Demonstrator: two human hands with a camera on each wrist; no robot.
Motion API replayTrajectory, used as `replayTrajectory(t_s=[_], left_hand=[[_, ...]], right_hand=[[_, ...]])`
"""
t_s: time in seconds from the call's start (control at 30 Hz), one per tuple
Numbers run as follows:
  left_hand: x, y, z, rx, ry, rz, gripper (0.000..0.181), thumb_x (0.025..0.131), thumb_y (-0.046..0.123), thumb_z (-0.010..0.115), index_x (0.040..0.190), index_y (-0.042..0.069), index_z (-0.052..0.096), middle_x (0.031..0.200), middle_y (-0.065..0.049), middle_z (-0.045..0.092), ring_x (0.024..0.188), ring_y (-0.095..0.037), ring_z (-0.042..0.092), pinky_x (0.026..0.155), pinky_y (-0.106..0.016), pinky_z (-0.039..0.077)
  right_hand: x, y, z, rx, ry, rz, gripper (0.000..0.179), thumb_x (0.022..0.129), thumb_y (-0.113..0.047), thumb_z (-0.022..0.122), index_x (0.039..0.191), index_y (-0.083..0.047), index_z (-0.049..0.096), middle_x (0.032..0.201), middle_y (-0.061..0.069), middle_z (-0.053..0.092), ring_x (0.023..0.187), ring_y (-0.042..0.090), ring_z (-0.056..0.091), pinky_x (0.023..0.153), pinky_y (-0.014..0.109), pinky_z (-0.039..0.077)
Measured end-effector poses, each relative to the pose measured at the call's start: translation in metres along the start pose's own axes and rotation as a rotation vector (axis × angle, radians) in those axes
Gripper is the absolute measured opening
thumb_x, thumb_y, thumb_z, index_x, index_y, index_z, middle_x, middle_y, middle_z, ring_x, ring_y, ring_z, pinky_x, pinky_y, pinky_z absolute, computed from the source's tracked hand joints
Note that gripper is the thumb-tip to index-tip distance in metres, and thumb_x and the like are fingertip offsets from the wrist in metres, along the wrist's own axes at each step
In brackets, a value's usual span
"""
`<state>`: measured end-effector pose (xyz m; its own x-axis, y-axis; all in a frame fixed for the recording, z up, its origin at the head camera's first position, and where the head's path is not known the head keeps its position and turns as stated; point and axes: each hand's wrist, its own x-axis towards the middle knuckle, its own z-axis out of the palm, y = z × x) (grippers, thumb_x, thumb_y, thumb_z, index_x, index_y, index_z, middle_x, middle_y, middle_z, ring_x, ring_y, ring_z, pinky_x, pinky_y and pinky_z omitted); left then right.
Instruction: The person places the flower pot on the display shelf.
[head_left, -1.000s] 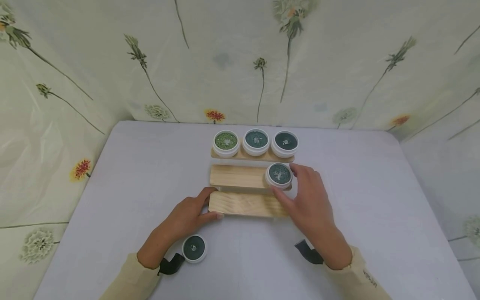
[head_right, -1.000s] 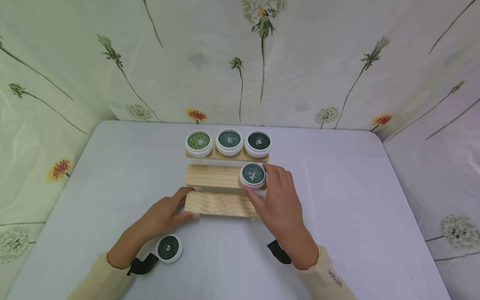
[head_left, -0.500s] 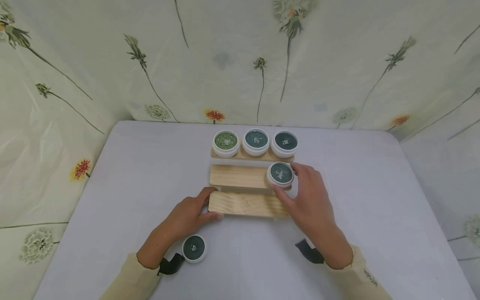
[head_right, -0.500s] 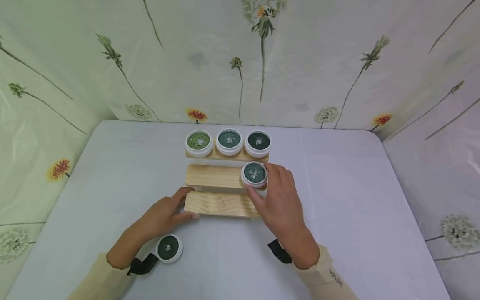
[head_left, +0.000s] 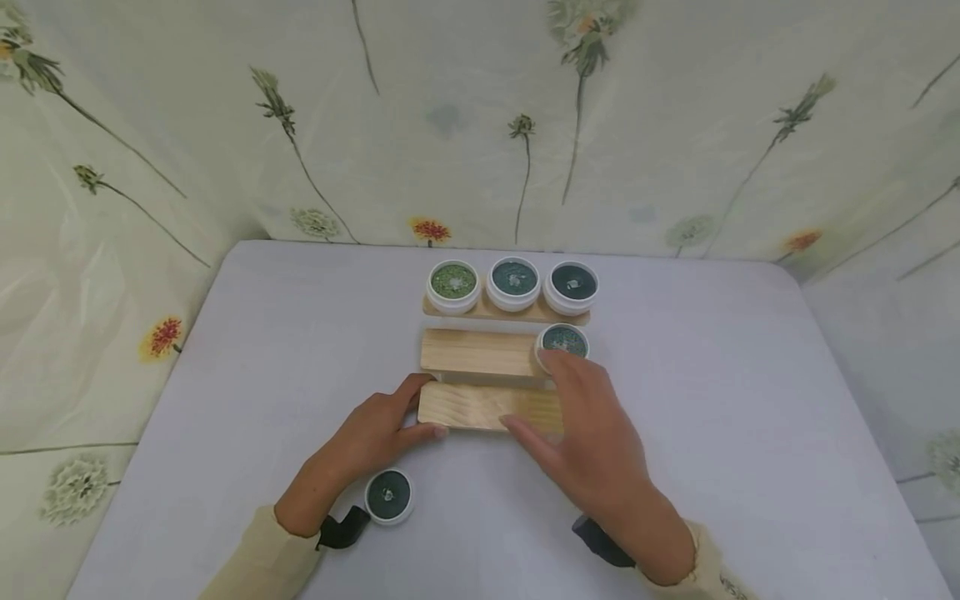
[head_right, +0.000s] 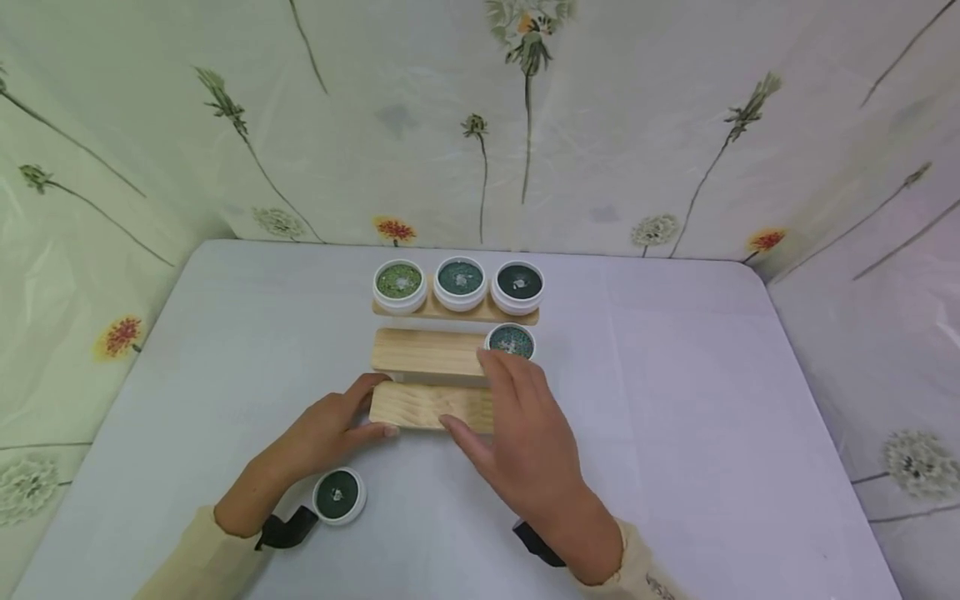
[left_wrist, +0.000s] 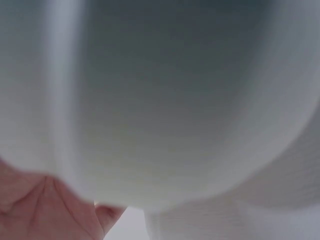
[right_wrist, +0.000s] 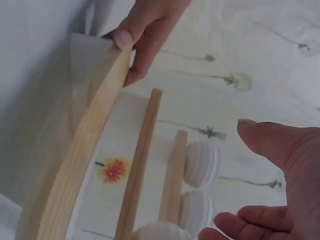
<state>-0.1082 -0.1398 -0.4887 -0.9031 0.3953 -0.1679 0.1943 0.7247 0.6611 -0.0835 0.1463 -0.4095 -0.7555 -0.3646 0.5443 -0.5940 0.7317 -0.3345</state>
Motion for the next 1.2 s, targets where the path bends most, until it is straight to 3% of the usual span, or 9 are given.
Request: replayTrajectory(t_s=[0.27,0.53,0.73,0.93,1.2], left_hand=[[0.0,0.003,-0.003,0.015,0.003,0.001,0.067,0.096,0.045,0.076,0.15,0.021,0.044,0.099,-0.004,0.073,0.08,-0.016,0.061,0.079,-0.044,0.051],[0.001,0.002,-0.002,0.025,0.013,0.013,0.065,0.097,0.041,0.076,0.15,0.021,0.044,0.12,-0.005,0.074,0.097,-0.022,0.07,0.087,-0.046,0.052],[0.001,-0.001,-0.001,0.0,0.008,0.022,0.065,0.097,0.046,0.075,0.149,0.022,0.044,0.096,0.0,0.073,0.09,-0.02,0.07,0.081,-0.044,0.052],[0.001,-0.001,-0.001,0.013,0.003,0.03,0.066,0.097,0.049,0.073,0.149,0.021,0.043,0.092,0.001,0.073,0.091,-0.022,0.071,0.082,-0.045,0.053],[0.0,-0.001,-0.001,0.009,0.001,0.038,0.067,0.097,0.05,0.072,0.15,0.019,0.043,0.089,0.002,0.072,0.087,-0.018,0.07,0.08,-0.043,0.054]], right_hand=[[-0.017,-0.024,0.03,0.18,-0.171,-0.121,0.083,0.079,-0.04,0.093,0.142,-0.002,0.055,0.136,0.01,0.06,0.126,0.024,0.057,0.101,0.039,0.05],[-0.029,-0.042,0.058,0.3,-0.402,-0.157,0.077,0.085,-0.039,0.089,0.145,-0.005,0.054,0.142,0.006,0.057,0.133,0.019,0.052,0.106,0.033,0.046],[-0.033,-0.054,0.074,0.289,-0.536,-0.171,0.072,0.089,-0.044,0.085,0.143,-0.007,0.055,0.139,0.005,0.056,0.13,0.016,0.053,0.106,0.031,0.045],[-0.034,-0.063,0.086,0.281,-0.627,-0.143,0.071,0.09,-0.043,0.085,0.144,-0.008,0.053,0.142,0.004,0.054,0.134,0.016,0.05,0.109,0.03,0.042],[-0.035,-0.074,0.097,0.234,-0.644,-0.182,0.073,0.09,-0.042,0.085,0.144,-0.005,0.053,0.143,0.005,0.055,0.133,0.017,0.051,0.109,0.029,0.042]])
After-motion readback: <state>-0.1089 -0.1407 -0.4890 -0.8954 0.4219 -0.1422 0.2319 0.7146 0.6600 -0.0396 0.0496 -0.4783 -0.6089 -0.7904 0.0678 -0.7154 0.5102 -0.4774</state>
